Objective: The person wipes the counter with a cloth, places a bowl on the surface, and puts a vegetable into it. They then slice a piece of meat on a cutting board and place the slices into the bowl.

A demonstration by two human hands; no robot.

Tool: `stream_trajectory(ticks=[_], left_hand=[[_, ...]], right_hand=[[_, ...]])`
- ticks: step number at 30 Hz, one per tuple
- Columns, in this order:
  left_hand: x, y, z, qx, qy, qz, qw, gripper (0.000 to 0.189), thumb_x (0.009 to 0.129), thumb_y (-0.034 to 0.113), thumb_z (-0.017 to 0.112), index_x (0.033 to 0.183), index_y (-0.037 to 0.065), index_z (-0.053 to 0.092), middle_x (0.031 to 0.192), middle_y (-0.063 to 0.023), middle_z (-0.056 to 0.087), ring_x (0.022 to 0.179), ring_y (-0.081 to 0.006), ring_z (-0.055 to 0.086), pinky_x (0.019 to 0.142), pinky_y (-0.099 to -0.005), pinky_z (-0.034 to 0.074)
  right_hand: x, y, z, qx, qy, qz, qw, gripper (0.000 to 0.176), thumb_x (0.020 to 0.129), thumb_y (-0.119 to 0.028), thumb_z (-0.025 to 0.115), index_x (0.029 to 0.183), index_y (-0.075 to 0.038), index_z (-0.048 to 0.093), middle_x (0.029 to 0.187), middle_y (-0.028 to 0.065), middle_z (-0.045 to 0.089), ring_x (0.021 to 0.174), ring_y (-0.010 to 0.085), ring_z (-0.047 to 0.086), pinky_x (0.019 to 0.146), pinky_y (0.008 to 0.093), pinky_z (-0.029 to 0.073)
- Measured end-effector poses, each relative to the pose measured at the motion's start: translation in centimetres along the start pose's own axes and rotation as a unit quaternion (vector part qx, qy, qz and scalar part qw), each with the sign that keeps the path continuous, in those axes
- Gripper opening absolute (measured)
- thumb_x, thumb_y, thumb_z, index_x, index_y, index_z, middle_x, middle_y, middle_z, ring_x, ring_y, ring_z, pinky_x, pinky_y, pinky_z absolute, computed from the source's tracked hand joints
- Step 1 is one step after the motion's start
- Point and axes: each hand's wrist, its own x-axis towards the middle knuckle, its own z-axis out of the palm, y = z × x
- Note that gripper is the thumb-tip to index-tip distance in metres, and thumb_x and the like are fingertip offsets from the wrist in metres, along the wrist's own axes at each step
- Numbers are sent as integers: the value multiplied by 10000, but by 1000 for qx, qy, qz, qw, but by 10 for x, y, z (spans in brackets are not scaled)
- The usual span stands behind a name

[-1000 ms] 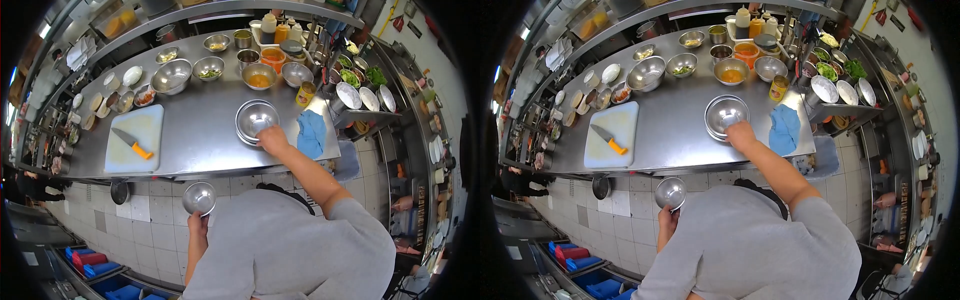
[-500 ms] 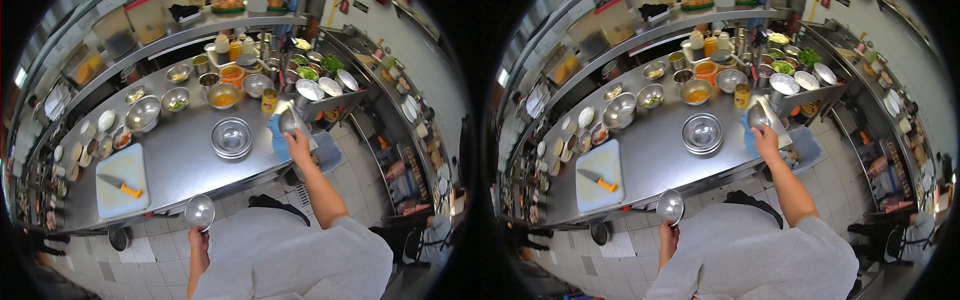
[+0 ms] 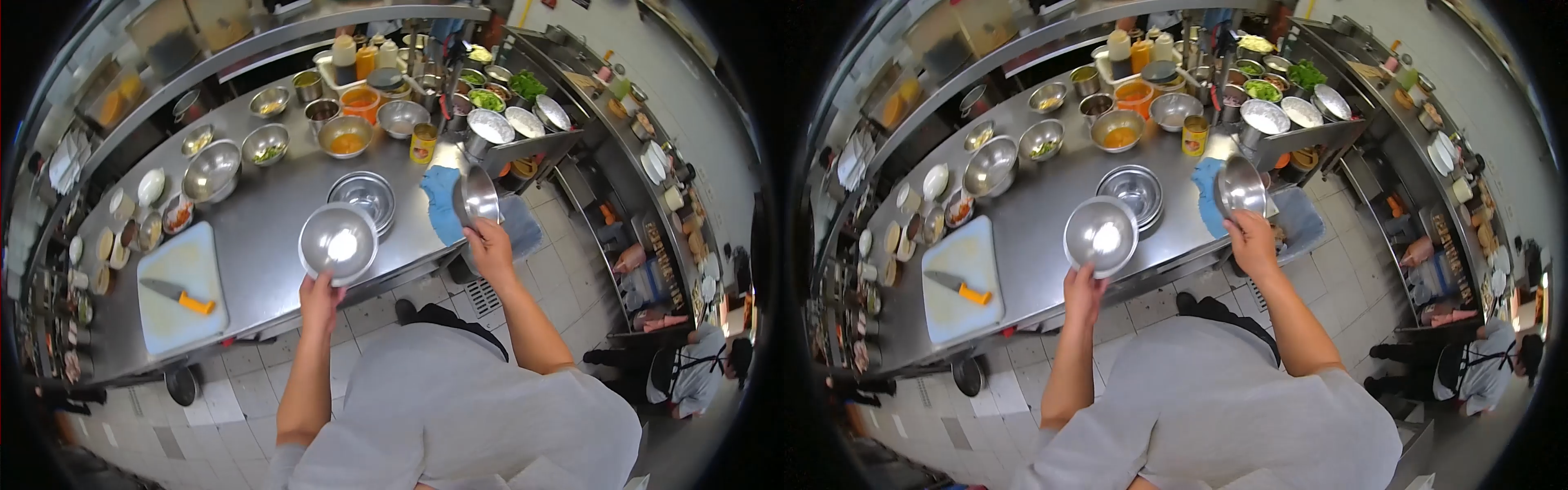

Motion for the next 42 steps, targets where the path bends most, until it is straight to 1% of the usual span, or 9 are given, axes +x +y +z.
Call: stream_trajectory(ticks=[5, 10, 14, 20, 22, 30, 35, 40, 42], left_hand=[[18, -13, 37, 47, -55, -12, 997, 625, 1112, 420, 611, 1578, 26, 475, 1327, -167, 705, 1125, -238, 681, 934, -397, 555], [5, -35, 74, -65, -155, -69, 983, 715, 1107, 564, 526, 1578, 33, 435, 1403, -191, 650, 1158, -275, 697, 909, -436, 598], [33, -54, 125, 46, -41, -48, 997, 559, 990, 70, 561, 1536, 24, 454, 1379, -203, 640, 1165, -354, 721, 839, -480, 681], [88, -137, 185, 168, 34, -22, 985, 584, 915, -1, 558, 1496, -14, 504, 1338, -231, 680, 1209, -359, 709, 889, -443, 640], [107, -165, 207, 480, 77, 75, 870, 556, 922, 26, 561, 1474, -26, 533, 1349, -252, 693, 1197, -344, 715, 989, -424, 581], [161, -177, 249, 365, 108, 140, 914, 430, 949, 81, 591, 1352, -55, 651, 1209, -205, 766, 1119, -290, 733, 978, -373, 550], [150, -177, 234, 350, 189, 52, 916, 408, 952, 177, 638, 1259, -83, 705, 1170, -202, 783, 1080, -296, 742, 955, -400, 565], [165, -194, 212, 350, 191, 123, 909, 427, 945, 227, 638, 1281, -23, 722, 1162, -240, 781, 1109, -351, 752, 997, -436, 553], [159, -187, 216, 370, 181, 116, 904, 429, 950, 233, 633, 1284, -24, 716, 1161, -243, 779, 1105, -352, 753, 995, -431, 554]], right_hand=[[40, -33, 31, -106, -96, -220, 965, 299, 874, -44, 721, 1138, -170, 782, 1103, 13, 774, 1091, 245, 688, 1196, 563, 359], [55, -14, 74, -70, -278, -331, 899, 356, 843, -114, 770, 1174, -242, 784, 1211, -27, 746, 1240, 221, 628, 1242, 610, 315], [65, 22, 65, 18, -199, -363, 910, 546, 822, -251, 833, 1357, -240, 725, 1502, 84, 600, 1415, 354, 514, 1236, 597, 343], [130, 150, 7, 102, -203, -278, 933, 695, 807, -361, 889, 1452, -230, 663, 1610, 151, 485, 1442, 431, 472, 1207, 546, 392], [161, 194, -15, 61, -150, -264, 951, 540, 840, -341, 880, 1332, -176, 730, 1521, 150, 566, 1391, 421, 514, 1151, 527, 446], [367, 292, -116, -104, -18, -446, 889, 108, 921, -226, 784, 857, -142, 766, 751, 62, 716, 606, 262, 663, 557, 392, 515], [525, 441, -125, -235, 187, -138, 944, 322, 883, -216, 797, 1156, -48, 769, 1141, 187, 770, 1031, 414, 730, 892, 510, 590], [570, 592, -146, -356, -36, 92, 929, 346, 946, -235, 728, 1260, -98, 680, 1206, 247, 750, 1137, 452, 721, 954, 562, 580], [551, 519, -164, -363, -119, 161, 910, 381, 908, -197, 759, 1278, -149, 680, 1256, 211, 750, 1229, 420, 702, 1025, 538, 565]])
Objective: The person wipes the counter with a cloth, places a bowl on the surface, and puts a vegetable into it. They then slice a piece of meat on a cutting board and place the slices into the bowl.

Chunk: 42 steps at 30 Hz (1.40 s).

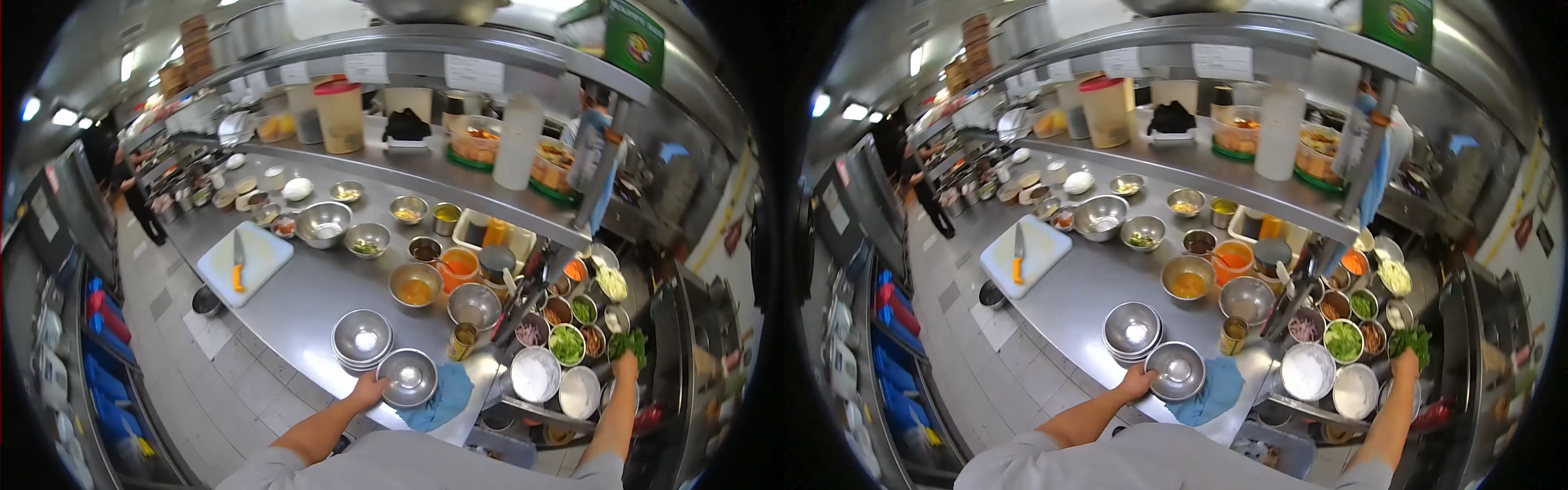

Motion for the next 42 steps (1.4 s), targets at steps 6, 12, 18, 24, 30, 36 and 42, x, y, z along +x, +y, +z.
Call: stream_trajectory(ticks=[6, 12, 18, 24, 30, 36, 42], left_hand=[[-7, 8, -2, -4, 14, 17, 1000, 430, 957, 244, 623, 1278, -27, 714, 1182, -263, 770, 1107, -365, 752, 988, -438, 557], [5, -14, 3, -1, -2, 6, 1000, 460, 959, 281, 646, 1284, -38, 707, 1198, -291, 755, 1145, -424, 730, 1005, -461, 547], [-2, -2, 0, -3, 18, 15, 1000, 463, 961, 268, 645, 1301, -43, 696, 1198, -301, 751, 1157, -438, 721, 1019, -466, 539], [0, -13, 6, -14, -18, -6, 1000, 427, 954, 206, 630, 1291, -45, 707, 1170, -250, 779, 1088, -353, 756, 968, -422, 564], [10, -18, 19, -133, 12, -40, 990, 391, 930, 110, 605, 1273, -51, 703, 1132, -185, 776, 1000, -269, 756, 849, -388, 590], [-5, 112, 33, -186, -39, -116, 975, 515, 913, 33, 573, 1418, -62, 548, 1230, -225, 712, 995, -355, 772, 768, -443, 687], [-7, 142, 45, -197, -96, -136, 966, 424, 958, 105, 615, 1359, -27, 571, 1125, -170, 731, 890, -243, 765, 654, -366, 668]], right_hand=[[5, -19, -33, 32, 103, 17, 994, 215, 1035, -164, 611, 1196, -160, 754, 1274, 86, 752, 1101, 335, 725, 1045, 664, 413], [-1, -14, -28, 119, 140, -39, 982, 288, 882, -73, 805, 1158, -40, 729, 1179, 206, 764, 1161, 406, 705, 997, 561, 523], [3, 11, -35, 111, 189, -66, 973, 459, 868, -73, 818, 1308, 7, 712, 1270, 262, 732, 1165, 434, 711, 997, 492, 554], [48, 64, -42, 219, 240, -17, 946, 401, 973, -298, 734, 1263, -20, 731, 1221, 265, 748, 1150, 462, 702, 973, 529, 547], [-36, -3, -92, 676, 215, 9, 704, 304, 981, -299, 797, 1130, -38, 745, 1011, 100, 775, 857, 207, 751, 768, 367, 619], [-160, -138, -74, 833, -26, -27, 552, 276, 1047, -152, 724, 1269, -19, 630, 1166, 123, 731, 963, 247, 750, 801, 419, 645], [-271, -237, -6, 641, -175, -205, 719, 601, 983, -303, 811, 1480, -72, 566, 1393, 175, 661, 1256, 343, 646, 1062, 483, 547]])
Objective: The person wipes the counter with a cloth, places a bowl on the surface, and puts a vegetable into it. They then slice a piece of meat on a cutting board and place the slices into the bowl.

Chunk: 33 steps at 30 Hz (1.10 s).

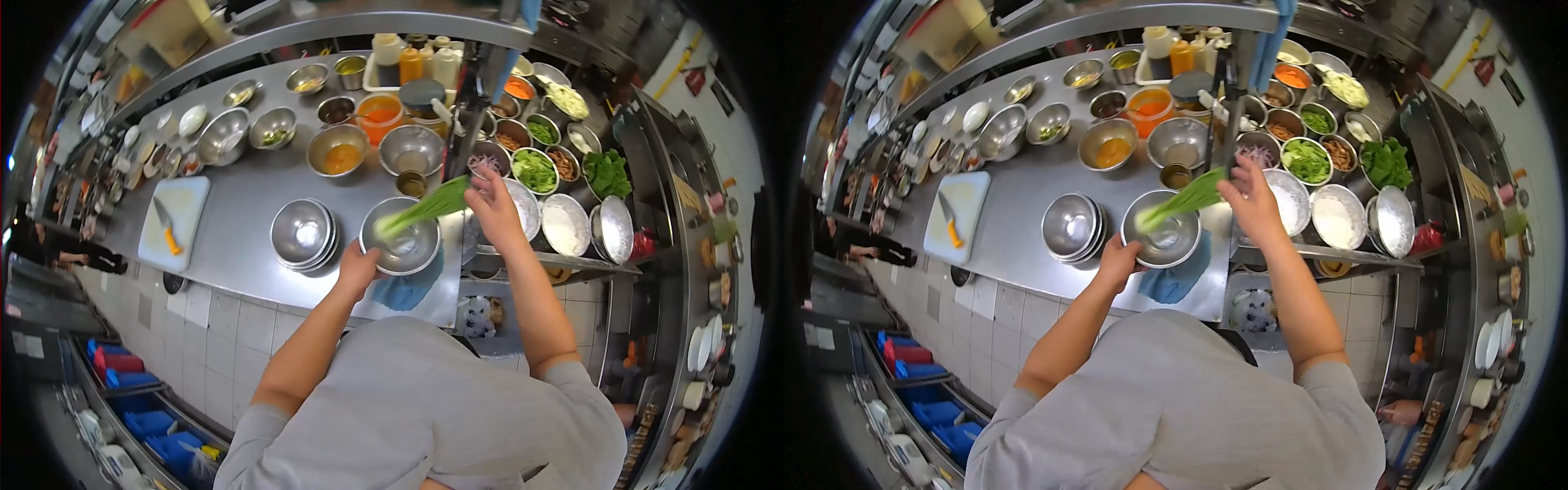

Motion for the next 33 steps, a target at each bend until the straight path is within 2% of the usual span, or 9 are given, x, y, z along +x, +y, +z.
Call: stream_trajectory(ticks=[1, 3, 8, 13, 16, 19, 23, 28, 33], left_hand=[[0, -5, -8, -4, 9, -1, 1000, 424, 958, 105, 615, 1359, -27, 571, 1125, -170, 731, 890, -243, 765, 654, -366, 668], [-2, -18, -23, -30, 53, -12, 998, 412, 960, 123, 612, 1344, -23, 579, 1066, -153, 728, 822, -223, 744, 558, -341, 607], [-53, -25, -91, -87, 267, 40, 959, 522, 941, 233, 660, 1428, 68, 570, 1143, -88, 710, 865, -207, 705, 524, -321, 527], [-59, -57, -241, -71, 373, 232, 896, 438, 1003, 145, 636, 1410, -2, 569, 1267, -163, 682, 1068, -221, 692, 834, -397, 598], [-40, -64, -301, 51, 501, 235, 831, 424, 996, 145, 621, 1388, -9, 570, 1216, -175, 698, 947, -211, 705, 739, -364, 591], [-26, -75, -326, 27, 493, 104, 863, 410, 982, 149, 613, 1357, -13, 580, 1101, -163, 717, 768, -194, 685, 601, -338, 553], [18, -121, -342, -16, 511, 64, 857, 341, 992, 162, 622, 1276, -21, 581, 814, -123, 666, 517, -184, 617, 432, -344, 483], [25, -92, -289, -263, 411, 31, 872, 374, 1062, 305, 652, 1286, 18, 565, 898, -100, 694, 641, -164, 677, 485, -300, 533], [-17, -103, -276, -128, 486, 20, 864, 538, 1028, 353, 710, 1410, -2, 579, 1052, -119, 718, 855, -185, 716, 602, -334, 582]], right_hand=[[-4, 3, 2, 1, -10, 1, 1000, 601, 983, -303, 811, 1480, -72, 566, 1393, 175, 661, 1256, 343, 646, 1062, 483, 547], [-13, -11, -2, -361, 97, -271, 887, 641, 911, -338, 858, 1440, -62, 625, 1432, 191, 638, 1316, 419, 581, 1116, 511, 470], [-40, 33, -33, -422, 134, -193, 876, 331, 875, -301, 862, 1065, -42, 784, 1320, 183, 677, 1252, 423, 589, 1083, 504, 474], [-35, 16, -22, -424, 129, -254, 860, 212, 887, -220, 832, 1006, -50, 787, 1273, 181, 691, 1221, 415, 610, 1055, 502, 497], [-38, 16, -21, -422, 136, -239, 864, 189, 892, -200, 822, 999, -49, 787, 1269, 181, 693, 1213, 420, 613, 1052, 509, 498], [-31, 17, -34, -388, 90, -219, 891, 270, 885, -208, 825, 1129, -100, 791, 1371, 189, 647, 1281, 415, 583, 1089, 515, 487], [29, 18, -107, -432, 41, -134, 891, 379, 885, -179, 851, 1241, -78, 774, 1491, 240, 595, 1383, 443, 539, 1181, 523, 426], [148, 20, -222, -447, 121, -104, 880, 283, 993, -122, 708, 1225, 40, 728, 1333, 248, 664, 1209, 445, 641, 1056, 494, 505], [276, 105, -343, -528, 209, -3, 823, 478, 1008, -265, 688, 1369, 48, 680, 1362, 284, 693, 1278, 444, 648, 1089, 486, 498]])
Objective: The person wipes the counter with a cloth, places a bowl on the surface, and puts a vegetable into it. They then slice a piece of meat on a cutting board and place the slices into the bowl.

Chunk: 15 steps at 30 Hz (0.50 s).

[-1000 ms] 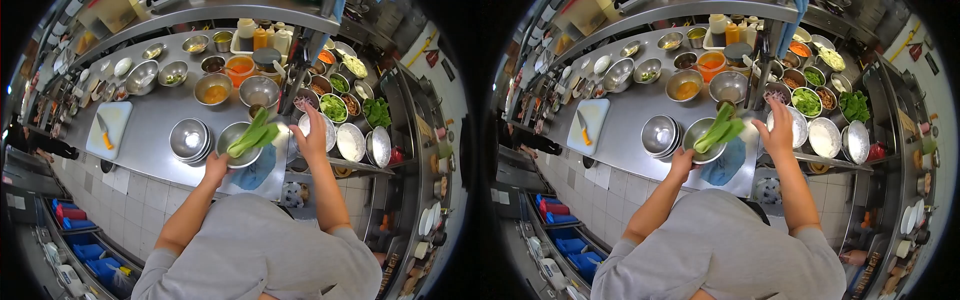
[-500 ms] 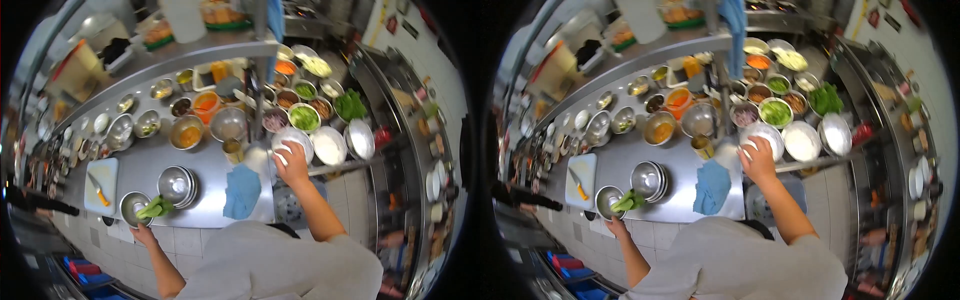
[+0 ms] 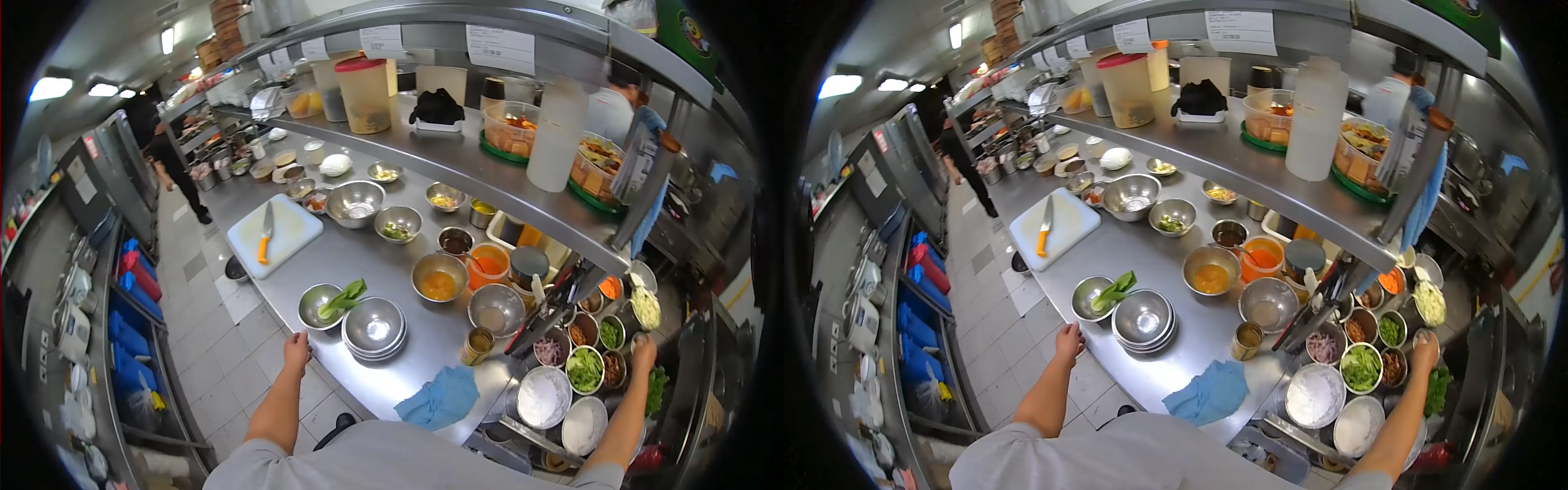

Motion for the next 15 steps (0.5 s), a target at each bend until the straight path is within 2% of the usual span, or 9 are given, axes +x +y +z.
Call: stream_trajectory(ticks=[1, 5, 7, 9, 10, 12, 13, 14, 15], left_hand=[[-1, -13, -19, 110, 21, 44, 993, 601, 1013, 353, 729, 1462, -13, 568, 1106, -133, 718, 901, -195, 712, 628, -350, 591], [-28, -44, -106, 181, 57, -91, 978, 628, 978, 301, 780, 1486, 2, 564, 1205, -161, 684, 869, -239, 687, 617, -380, 587], [-51, -49, -144, 135, 62, -189, 971, 552, 991, 286, 775, 1450, 37, 596, 1097, -145, 677, 771, -244, 668, 588, -399, 571], [-75, -66, -184, 188, 42, -227, 955, 466, 1011, 291, 758, 1393, 54, 635, 972, -135, 679, 690, -249, 652, 574, -408, 565], [-91, -70, -198, 257, 31, -236, 937, 439, 1016, 301, 752, 1361, 48, 651, 968, -144, 682, 689, -255, 659, 572, -404, 571], [-109, -90, -235, 483, -58, -215, 847, 367, 1029, 350, 715, 1132, -2, 709, 889, -142, 718, 718, -271, 704, 577, -411, 590], [-113, -104, -255, 553, -121, -252, 785, 379, 1015, 338, 744, 1205, 12, 707, 993, -136, 731, 750, -268, 717, 617, -404, 606], [-118, -106, -259, 615, -183, -284, 713, 414, 1001, 325, 774, 1278, 25, 705, 1098, -131, 743, 783, -265, 730, 657, -397, 622], [-127, -112, -260, 615, -184, -283, 713, 414, 1001, 325, 774, 1278, 25, 705, 1098, -131, 743, 783, -265, 730, 657, -397, 622]], right_hand=[[55, 83, 65, 35, 50, 1, 998, 487, 999, -376, 681, 1318, -12, 734, 1341, 272, 711, 1250, 458, 661, 1063, 504, 508], [84, 94, 69, -65, -99, 190, 975, 576, 1053, -412, 629, 1262, 118, 714, 1340, 326, 689, 1253, 471, 651, 1065, 537, 505], [83, 100, 85, -97, -24, 146, 984, 597, 1077, -377, 608, 1342, 158, 640, 1365, 334, 673, 1261, 482, 638, 1059, 523, 512], [118, 164, 142, -211, -58, 37, 975, 627, 1089, -319, 584, 1497, 149, 497, 1377, 331, 667, 1266, 467, 635, 1058, 497, 518], [127, 177, 163, -83, -42, 92, 991, 658, 1099, -253, 556, 1611, 107, 352, 1322, 321, 697, 1205, 452, 670, 1013, 494, 535], [131, 178, 170, -188, -116, 52, 974, 679, 1099, -224, 551, 1664, 50, 293, 1218, 307, 734, 1016, 441, 705, 912, 507, 548], [132, 176, 171, -237, -149, 26, 960, 696, 1099, -209, 549, 1691, 21, 263, 1166, 299, 752, 922, 435, 722, 861, 513, 555], [131, 167, 171, -159, -127, 102, 974, 712, 1095, -206, 559, 1705, -16, 245, 1147, 298, 754, 900, 431, 718, 840, 521, 551], [127, 158, 170, -73, -89, 174, 978, 732, 1091, -203, 570, 1720, -53, 227, 1128, 297, 755, 878, 426, 714, 818, 529, 547]])
